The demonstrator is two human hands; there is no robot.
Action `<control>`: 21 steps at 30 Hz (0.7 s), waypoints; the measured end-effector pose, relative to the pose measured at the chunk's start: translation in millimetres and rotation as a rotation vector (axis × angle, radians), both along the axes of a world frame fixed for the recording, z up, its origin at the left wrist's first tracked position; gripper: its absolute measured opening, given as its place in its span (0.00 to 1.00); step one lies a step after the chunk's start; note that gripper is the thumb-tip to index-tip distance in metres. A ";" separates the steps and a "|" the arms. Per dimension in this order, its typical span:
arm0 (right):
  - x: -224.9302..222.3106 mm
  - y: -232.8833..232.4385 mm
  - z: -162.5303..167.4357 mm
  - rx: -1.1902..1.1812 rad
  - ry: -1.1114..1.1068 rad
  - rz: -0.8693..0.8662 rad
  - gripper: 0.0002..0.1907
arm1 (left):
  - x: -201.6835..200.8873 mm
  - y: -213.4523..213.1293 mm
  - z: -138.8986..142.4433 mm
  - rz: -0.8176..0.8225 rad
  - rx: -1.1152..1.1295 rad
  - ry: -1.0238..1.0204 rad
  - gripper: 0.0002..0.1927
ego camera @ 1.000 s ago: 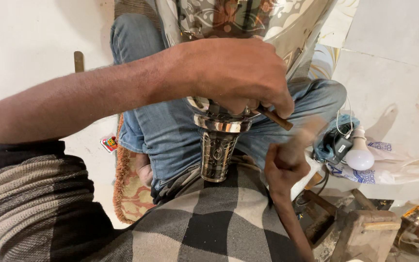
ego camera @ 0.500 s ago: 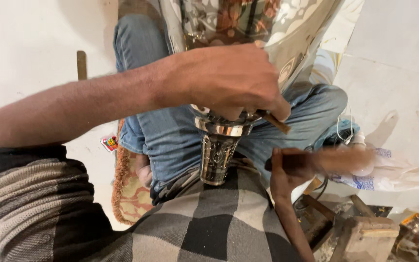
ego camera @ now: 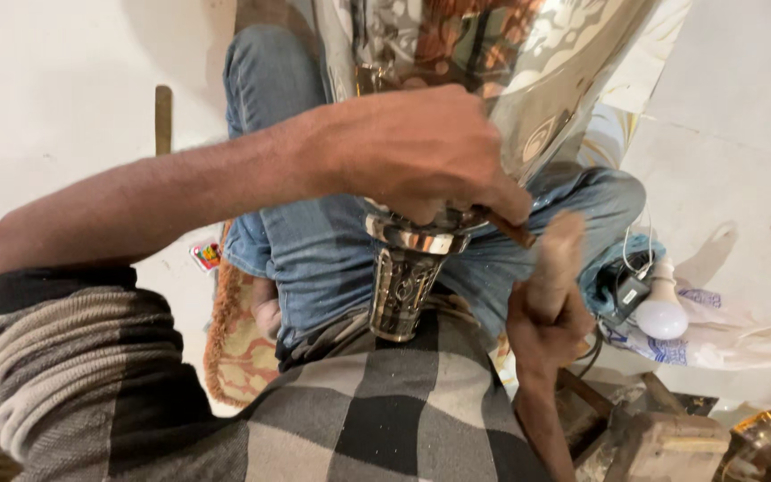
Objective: The person sits on the floor with a large engraved brass vessel held between their legs and decorates its surface by hammering. They hold a small punch against the metal with one hand and strike it with a wooden mallet in the other, repositioning the punch repeatedly to work patterned areas of the vessel.
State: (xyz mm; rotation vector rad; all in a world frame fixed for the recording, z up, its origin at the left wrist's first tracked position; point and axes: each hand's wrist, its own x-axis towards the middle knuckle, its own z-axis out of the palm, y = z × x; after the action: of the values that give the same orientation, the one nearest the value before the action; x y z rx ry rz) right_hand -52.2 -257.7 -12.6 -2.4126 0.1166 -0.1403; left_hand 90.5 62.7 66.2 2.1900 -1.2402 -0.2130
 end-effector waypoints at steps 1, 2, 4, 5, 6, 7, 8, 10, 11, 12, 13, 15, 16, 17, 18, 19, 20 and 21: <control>1.4 -1.2 0.3 -0.160 -0.003 -0.043 0.11 | -1.2 0.3 -2.3 -0.004 -0.042 0.030 0.24; 2.5 -2.4 1.1 -0.039 -0.051 0.032 0.10 | -2.6 0.6 -5.4 -0.008 -0.079 0.043 0.25; 6.3 -5.1 4.7 0.219 -0.148 0.211 0.08 | -0.3 2.2 -14.3 -0.002 -0.097 0.022 0.26; 8.2 -6.2 7.0 0.201 -0.022 0.170 0.08 | -0.9 1.9 -18.9 0.003 -0.086 0.010 0.27; 9.3 -7.0 9.6 0.179 0.109 0.127 0.08 | -4.4 0.7 -23.1 0.004 -0.078 0.002 0.27; 10.5 -6.5 11.1 0.155 0.231 0.079 0.07 | -10.0 0.5 -26.6 0.089 -0.151 0.030 0.29; 10.9 -5.7 12.9 0.172 0.201 0.075 0.07 | -16.3 1.9 -29.2 0.173 -0.220 0.042 0.30; 12.1 -1.4 14.6 0.213 0.145 0.080 0.08 | -33.1 0.5 -32.3 0.411 -0.455 0.073 0.26; 13.6 1.0 16.1 0.220 0.127 0.119 0.09 | -46.4 -4.8 -32.6 0.554 -0.630 0.103 0.19; 15.1 4.6 16.9 0.222 0.108 0.149 0.10 | -58.7 -11.4 -33.3 0.687 -0.810 0.135 0.13; 18.3 7.6 19.3 0.220 0.086 0.176 0.12 | -69.9 -19.7 -34.6 0.793 -0.833 0.109 0.13; 28.2 13.9 25.4 0.152 0.080 0.229 0.14 | -89.1 -38.2 -38.6 1.023 -0.875 0.046 0.12; 35.1 16.1 30.2 0.119 0.084 0.260 0.16 | -94.4 -46.7 -42.1 1.089 -0.880 0.034 0.12; 43.6 19.0 34.6 0.159 0.086 0.297 0.18 | -97.6 -54.9 -45.2 1.156 -0.880 0.021 0.11; 52.5 21.0 40.0 0.203 0.083 0.336 0.21 | -99.8 -59.3 -48.5 1.221 -0.877 0.001 0.11; 63.7 24.3 42.8 0.250 0.074 0.375 0.24 | -100.2 -60.5 -51.2 1.237 -0.863 -0.009 0.12; 74.2 26.7 46.0 0.284 0.035 0.451 0.25 | -100.6 -62.1 -52.5 1.250 -0.853 -0.014 0.13; 85.6 27.9 49.9 0.316 -0.005 0.524 0.26 | -100.4 -62.7 -53.0 1.260 -0.846 -0.016 0.14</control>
State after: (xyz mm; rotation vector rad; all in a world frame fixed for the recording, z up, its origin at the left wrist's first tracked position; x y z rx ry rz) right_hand 33.4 -229.7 37.2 -2.0502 -0.4606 0.1073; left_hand -9.8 -0.1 13.1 1.7566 0.2330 0.7021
